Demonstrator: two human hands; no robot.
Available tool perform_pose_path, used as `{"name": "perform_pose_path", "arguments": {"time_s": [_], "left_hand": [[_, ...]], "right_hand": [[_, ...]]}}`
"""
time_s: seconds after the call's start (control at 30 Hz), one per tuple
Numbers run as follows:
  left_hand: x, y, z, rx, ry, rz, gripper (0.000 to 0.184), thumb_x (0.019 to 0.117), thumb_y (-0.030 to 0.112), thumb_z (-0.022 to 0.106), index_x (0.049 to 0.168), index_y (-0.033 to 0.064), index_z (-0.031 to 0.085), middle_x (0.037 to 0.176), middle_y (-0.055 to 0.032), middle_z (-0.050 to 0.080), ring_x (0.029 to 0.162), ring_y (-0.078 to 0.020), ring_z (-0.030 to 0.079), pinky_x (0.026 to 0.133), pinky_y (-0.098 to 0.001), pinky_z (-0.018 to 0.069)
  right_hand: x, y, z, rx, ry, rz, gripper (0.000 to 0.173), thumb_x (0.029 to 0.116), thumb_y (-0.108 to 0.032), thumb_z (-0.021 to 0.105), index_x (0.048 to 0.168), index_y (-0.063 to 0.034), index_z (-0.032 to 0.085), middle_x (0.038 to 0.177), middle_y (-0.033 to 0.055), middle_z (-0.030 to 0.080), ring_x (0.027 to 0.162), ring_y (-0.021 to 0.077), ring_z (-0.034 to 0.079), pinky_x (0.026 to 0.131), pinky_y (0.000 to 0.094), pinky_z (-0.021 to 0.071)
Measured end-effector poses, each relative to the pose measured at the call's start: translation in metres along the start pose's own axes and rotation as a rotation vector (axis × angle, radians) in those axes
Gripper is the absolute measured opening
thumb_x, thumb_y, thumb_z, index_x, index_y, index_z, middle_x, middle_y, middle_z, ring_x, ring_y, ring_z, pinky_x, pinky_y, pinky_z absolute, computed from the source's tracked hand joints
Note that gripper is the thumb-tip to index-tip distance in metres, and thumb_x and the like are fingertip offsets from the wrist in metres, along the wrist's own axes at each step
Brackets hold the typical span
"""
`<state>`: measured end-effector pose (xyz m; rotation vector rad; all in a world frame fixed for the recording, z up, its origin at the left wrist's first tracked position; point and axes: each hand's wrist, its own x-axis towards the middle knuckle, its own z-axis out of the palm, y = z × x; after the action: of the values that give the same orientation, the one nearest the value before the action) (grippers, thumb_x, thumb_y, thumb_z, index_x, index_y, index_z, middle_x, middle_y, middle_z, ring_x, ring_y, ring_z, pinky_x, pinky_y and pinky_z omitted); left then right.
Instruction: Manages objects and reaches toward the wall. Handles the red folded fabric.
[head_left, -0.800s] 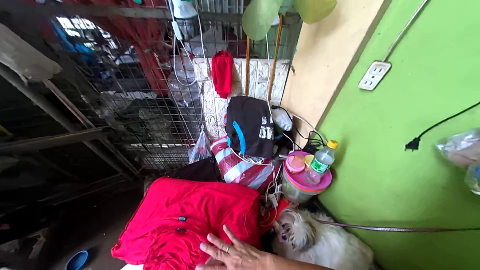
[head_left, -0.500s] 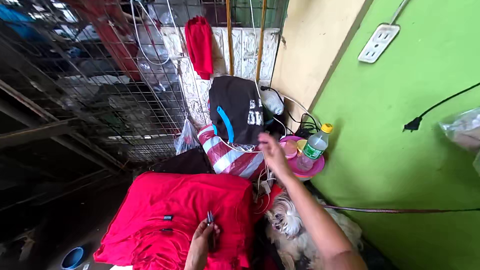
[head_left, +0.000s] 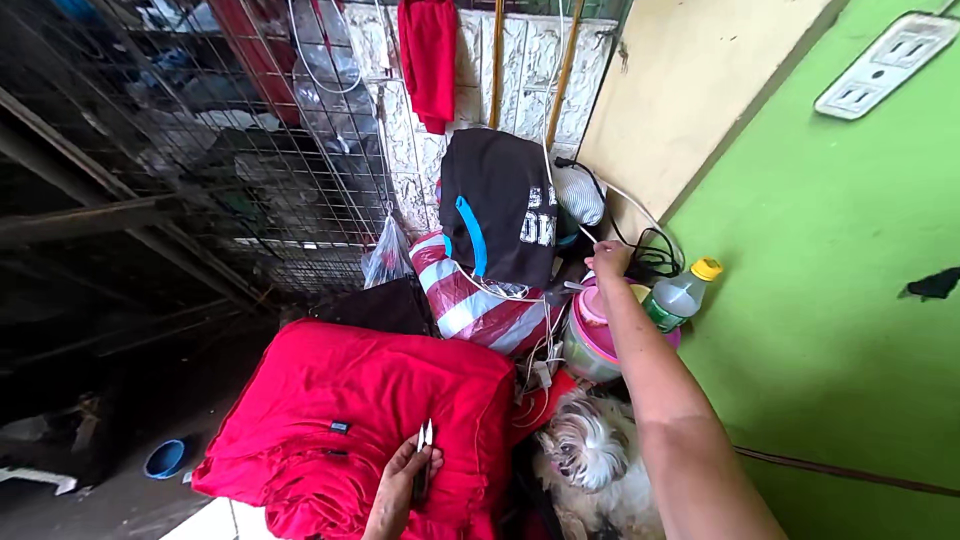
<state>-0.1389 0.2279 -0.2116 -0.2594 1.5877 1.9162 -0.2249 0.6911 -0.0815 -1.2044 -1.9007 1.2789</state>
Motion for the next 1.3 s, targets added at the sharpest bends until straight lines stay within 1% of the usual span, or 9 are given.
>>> {"name": "perform_pose_path", "arguments": {"time_s": [0.17, 0.43, 0.6, 0.73, 0.8, 0.83, 0.97, 1.13, 1.3], "left_hand": [[0.002, -0.001, -0.001, -0.016, -0.007, -0.002, 0.022, 0.1050, -0.001, 0.044, 0.124, -0.0046, 0.054, 0.083, -0.0062, 0.073, 0.071, -0.0106, 0.072, 0.068, -0.0238, 0.0599], [0.002, -0.002, -0.001, -0.007, -0.023, 0.015, 0.023, 0.1053, 0.000, 0.044, 0.125, -0.0043, 0.055, 0.084, -0.0059, 0.072, 0.071, -0.0100, 0.071, 0.067, -0.0229, 0.0593], [0.001, -0.003, -0.003, -0.015, -0.017, 0.019, 0.024, 0.1049, 0.000, 0.044, 0.125, -0.0043, 0.055, 0.084, -0.0059, 0.073, 0.072, -0.0100, 0.071, 0.068, -0.0233, 0.0596], [0.001, -0.004, -0.002, -0.009, -0.021, 0.013, 0.025, 0.1049, 0.000, 0.042, 0.126, -0.0044, 0.054, 0.083, -0.0051, 0.072, 0.071, -0.0101, 0.070, 0.068, -0.0236, 0.0594], [0.001, -0.003, -0.003, -0.007, -0.023, 0.009, 0.024, 0.1050, 0.000, 0.043, 0.126, -0.0038, 0.054, 0.084, -0.0049, 0.072, 0.072, -0.0101, 0.071, 0.068, -0.0235, 0.0592], [0.001, -0.002, -0.003, -0.008, -0.025, 0.006, 0.024, 0.1050, 0.000, 0.043, 0.126, -0.0037, 0.054, 0.084, -0.0052, 0.072, 0.072, -0.0103, 0.071, 0.068, -0.0237, 0.0594], [0.000, -0.001, -0.003, -0.003, -0.028, 0.002, 0.024, 0.1051, 0.000, 0.042, 0.127, -0.0037, 0.053, 0.084, -0.0051, 0.072, 0.072, -0.0101, 0.071, 0.068, -0.0235, 0.0593], [0.001, -0.003, -0.003, -0.013, -0.032, 0.011, 0.024, 0.1046, 0.000, 0.042, 0.125, -0.0032, 0.053, 0.084, -0.0044, 0.073, 0.072, -0.0103, 0.071, 0.069, -0.0237, 0.0599], [0.002, -0.004, -0.004, -0.017, -0.039, 0.023, 0.023, 0.1046, 0.000, 0.042, 0.125, -0.0030, 0.054, 0.083, -0.0049, 0.073, 0.072, -0.0102, 0.071, 0.068, -0.0236, 0.0597]], "right_hand": [[-0.016, -0.004, -0.010, 0.113, 0.033, -0.099, 0.031, 0.1096, -0.011, 0.045, 0.131, 0.0090, 0.055, 0.111, 0.0262, 0.065, 0.083, 0.0250, 0.070, 0.079, 0.0378, 0.0580], [-0.029, -0.027, -0.019, 0.177, -0.049, -0.170, 0.028, 0.1100, -0.012, 0.045, 0.127, 0.0079, 0.055, 0.102, 0.0183, 0.063, 0.075, 0.0145, 0.067, 0.072, 0.0281, 0.0573], [-0.024, -0.018, -0.013, 0.121, -0.065, -0.159, 0.028, 0.1091, -0.011, 0.047, 0.128, 0.0080, 0.055, 0.110, 0.0225, 0.062, 0.081, 0.0195, 0.069, 0.078, 0.0328, 0.0584], [-0.012, -0.002, -0.008, 0.066, -0.065, -0.022, 0.032, 0.1084, -0.010, 0.048, 0.132, 0.0097, 0.054, 0.120, 0.0290, 0.062, 0.091, 0.0281, 0.070, 0.084, 0.0390, 0.0581], [-0.010, 0.002, -0.006, -0.005, -0.093, 0.041, 0.033, 0.1092, -0.008, 0.042, 0.135, 0.0092, 0.054, 0.119, 0.0292, 0.062, 0.093, 0.0298, 0.069, 0.085, 0.0413, 0.0569], [-0.011, 0.001, -0.005, -0.073, -0.115, 0.054, 0.033, 0.1076, -0.004, 0.040, 0.134, 0.0085, 0.054, 0.119, 0.0287, 0.061, 0.094, 0.0311, 0.068, 0.086, 0.0435, 0.0564], [-0.015, -0.008, -0.005, -0.309, -0.090, -0.010, 0.036, 0.0993, 0.004, 0.046, 0.132, 0.0066, 0.061, 0.124, 0.0312, 0.063, 0.109, 0.0419, 0.064, 0.094, 0.0566, 0.0491], [-0.008, 0.002, -0.007, -0.214, -0.092, 0.021, 0.048, 0.0985, 0.005, 0.045, 0.146, 0.0013, 0.050, 0.130, 0.0308, 0.060, 0.106, 0.0402, 0.066, 0.092, 0.0533, 0.0532], [-0.004, 0.006, -0.009, -0.222, -0.111, 0.025, 0.043, 0.0989, 0.002, 0.050, 0.142, 0.0038, 0.052, 0.128, 0.0314, 0.061, 0.108, 0.0405, 0.066, 0.094, 0.0529, 0.0532]]}}
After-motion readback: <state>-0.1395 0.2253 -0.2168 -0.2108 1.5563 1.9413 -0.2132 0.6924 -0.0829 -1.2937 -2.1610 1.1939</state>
